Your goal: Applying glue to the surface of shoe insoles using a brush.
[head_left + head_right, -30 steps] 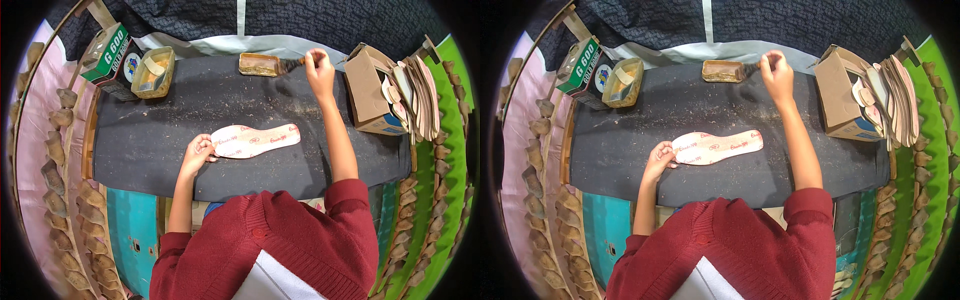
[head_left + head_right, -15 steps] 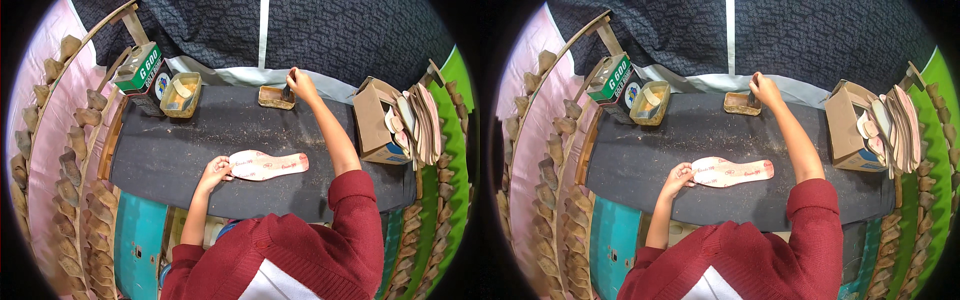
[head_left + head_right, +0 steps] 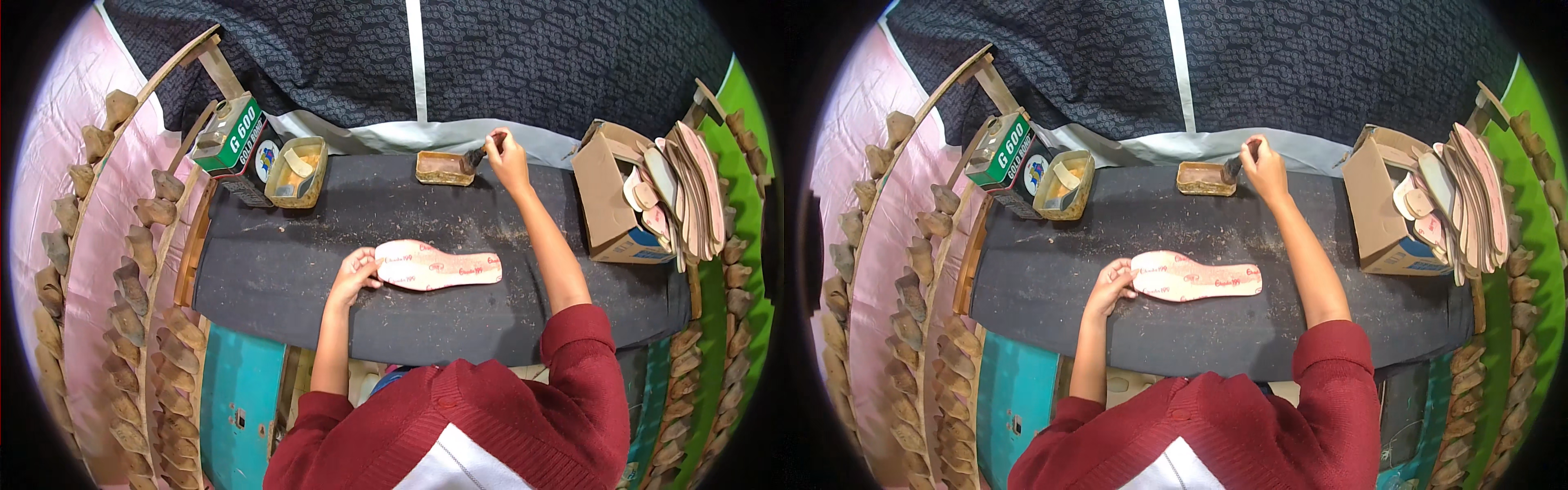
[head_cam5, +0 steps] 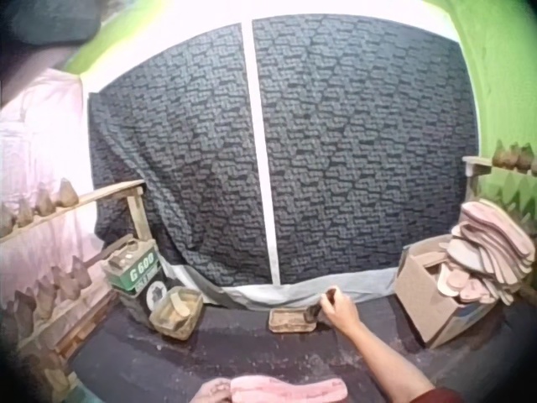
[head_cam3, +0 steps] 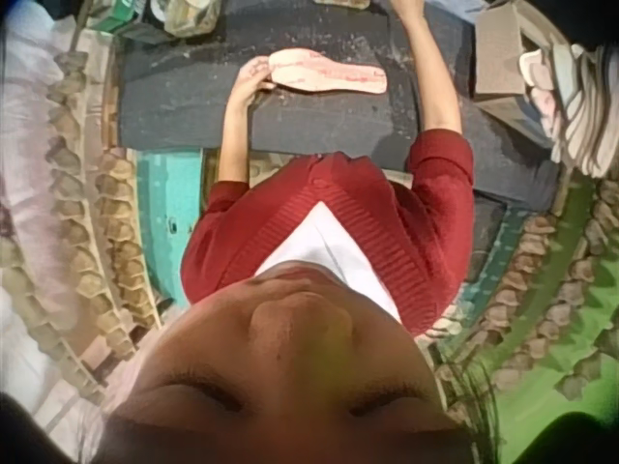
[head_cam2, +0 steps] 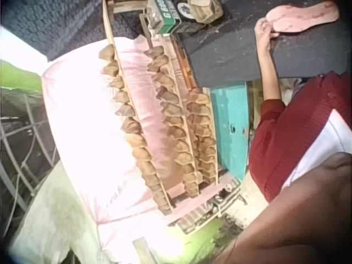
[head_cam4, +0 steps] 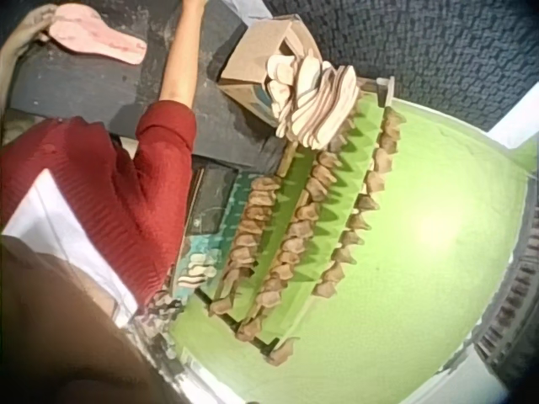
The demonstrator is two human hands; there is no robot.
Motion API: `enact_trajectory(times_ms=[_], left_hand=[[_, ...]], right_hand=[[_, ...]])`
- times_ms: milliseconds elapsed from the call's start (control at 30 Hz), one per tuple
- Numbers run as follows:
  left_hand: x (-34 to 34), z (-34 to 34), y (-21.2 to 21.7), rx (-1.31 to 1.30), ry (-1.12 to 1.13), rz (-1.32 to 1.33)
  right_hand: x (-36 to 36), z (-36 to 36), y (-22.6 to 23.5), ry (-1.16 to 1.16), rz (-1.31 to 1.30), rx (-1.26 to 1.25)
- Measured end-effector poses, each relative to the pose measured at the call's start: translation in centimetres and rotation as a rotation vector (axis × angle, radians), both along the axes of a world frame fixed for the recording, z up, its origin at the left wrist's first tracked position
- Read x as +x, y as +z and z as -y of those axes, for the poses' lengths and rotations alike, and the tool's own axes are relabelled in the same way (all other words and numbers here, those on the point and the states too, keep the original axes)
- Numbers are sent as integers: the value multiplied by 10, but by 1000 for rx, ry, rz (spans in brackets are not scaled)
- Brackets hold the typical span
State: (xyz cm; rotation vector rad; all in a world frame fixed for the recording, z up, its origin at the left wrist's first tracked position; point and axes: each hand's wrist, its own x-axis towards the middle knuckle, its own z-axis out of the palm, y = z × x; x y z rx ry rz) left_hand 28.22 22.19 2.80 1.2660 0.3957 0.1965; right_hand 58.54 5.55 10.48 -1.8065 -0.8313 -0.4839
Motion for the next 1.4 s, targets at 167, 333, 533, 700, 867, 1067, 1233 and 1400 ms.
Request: enact_trajectory(times_ms=[167, 333, 533, 700, 867, 1067, 1233, 1400], left_hand=[[31, 6, 8, -11, -31, 27], [44, 0, 8, -21, -127, -16], [59, -4, 12, 26, -181, -81], [71, 11, 5, 1, -166, -52], [76, 32, 0, -27, -186, -29], [82, 48, 2, -133, -301, 13], [83, 50, 6, -136, -312, 39], [84, 46, 1, -92, -330, 10]], right_hand=[[10, 38, -45, -71, -335, 627], [-35, 79, -49, -50, -703, 694], [-90, 125, -49, -24, -762, 625], [-117, 142, -63, -62, -741, 621], [-131, 134, -56, -35, -727, 676], [-141, 110, -51, 106, -692, 651], [-150, 94, -48, 174, -642, 621], [-149, 117, -59, 117, -457, 513]])
